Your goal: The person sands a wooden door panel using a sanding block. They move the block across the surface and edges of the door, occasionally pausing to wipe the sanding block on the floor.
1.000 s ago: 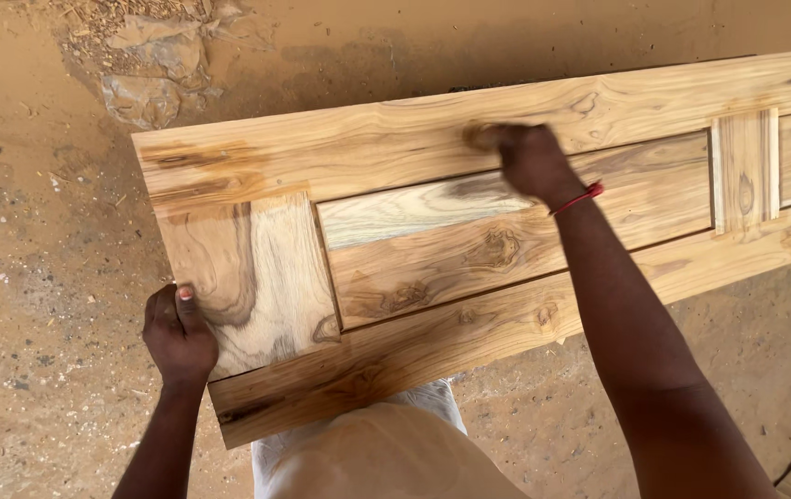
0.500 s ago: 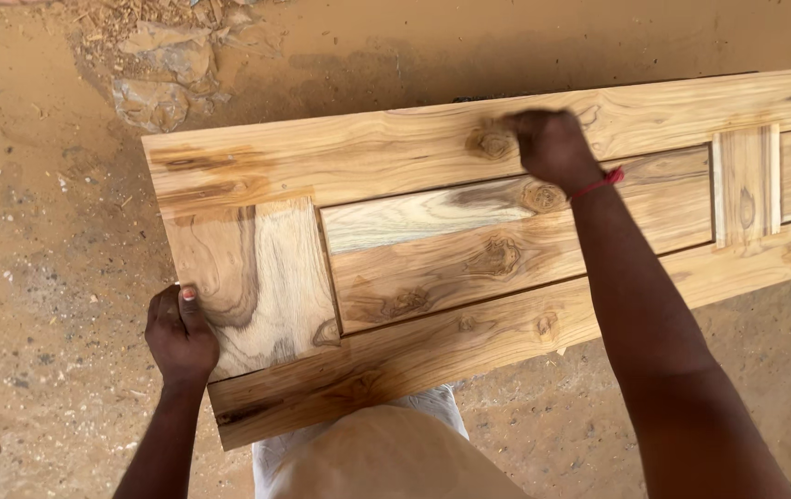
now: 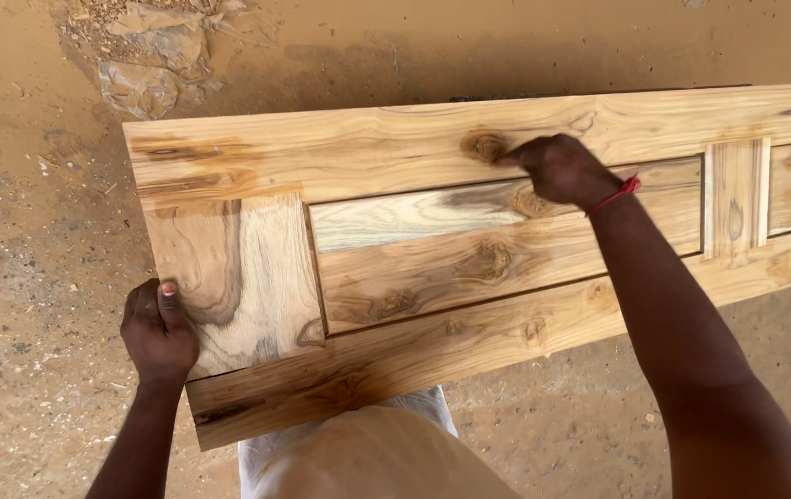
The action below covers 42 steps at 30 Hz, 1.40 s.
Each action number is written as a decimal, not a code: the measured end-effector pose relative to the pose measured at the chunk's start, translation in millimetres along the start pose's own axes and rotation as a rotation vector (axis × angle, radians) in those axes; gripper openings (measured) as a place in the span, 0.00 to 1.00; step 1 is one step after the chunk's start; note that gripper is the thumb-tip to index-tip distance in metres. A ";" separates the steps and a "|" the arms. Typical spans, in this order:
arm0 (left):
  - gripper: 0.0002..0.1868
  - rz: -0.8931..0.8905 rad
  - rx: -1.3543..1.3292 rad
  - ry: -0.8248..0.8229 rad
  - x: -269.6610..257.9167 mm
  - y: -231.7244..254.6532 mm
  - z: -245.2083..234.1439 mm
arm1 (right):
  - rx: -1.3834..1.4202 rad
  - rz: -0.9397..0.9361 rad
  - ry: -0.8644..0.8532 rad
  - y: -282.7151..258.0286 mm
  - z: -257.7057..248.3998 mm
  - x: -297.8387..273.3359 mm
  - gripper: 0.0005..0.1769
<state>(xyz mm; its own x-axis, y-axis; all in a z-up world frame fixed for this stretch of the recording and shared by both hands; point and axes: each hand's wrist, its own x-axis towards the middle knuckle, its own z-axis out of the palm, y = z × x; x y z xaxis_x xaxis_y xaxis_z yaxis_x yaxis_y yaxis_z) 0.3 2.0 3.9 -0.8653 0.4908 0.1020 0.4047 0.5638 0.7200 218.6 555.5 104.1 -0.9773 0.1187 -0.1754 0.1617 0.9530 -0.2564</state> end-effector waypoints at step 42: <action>0.29 -0.018 0.082 -0.036 -12.7 -25.7 12.2 | 1.723 0.443 0.801 -86.2 91.6 -247.4 0.15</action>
<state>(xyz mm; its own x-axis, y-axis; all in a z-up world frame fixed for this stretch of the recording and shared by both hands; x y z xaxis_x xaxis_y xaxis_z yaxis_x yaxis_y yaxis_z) 4.5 -10.6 -24.3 -0.8621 0.5027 0.0639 0.4132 0.6244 0.6628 459.0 418.4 82.4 -0.5823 0.7872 -0.2030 -0.1728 -0.3639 -0.9153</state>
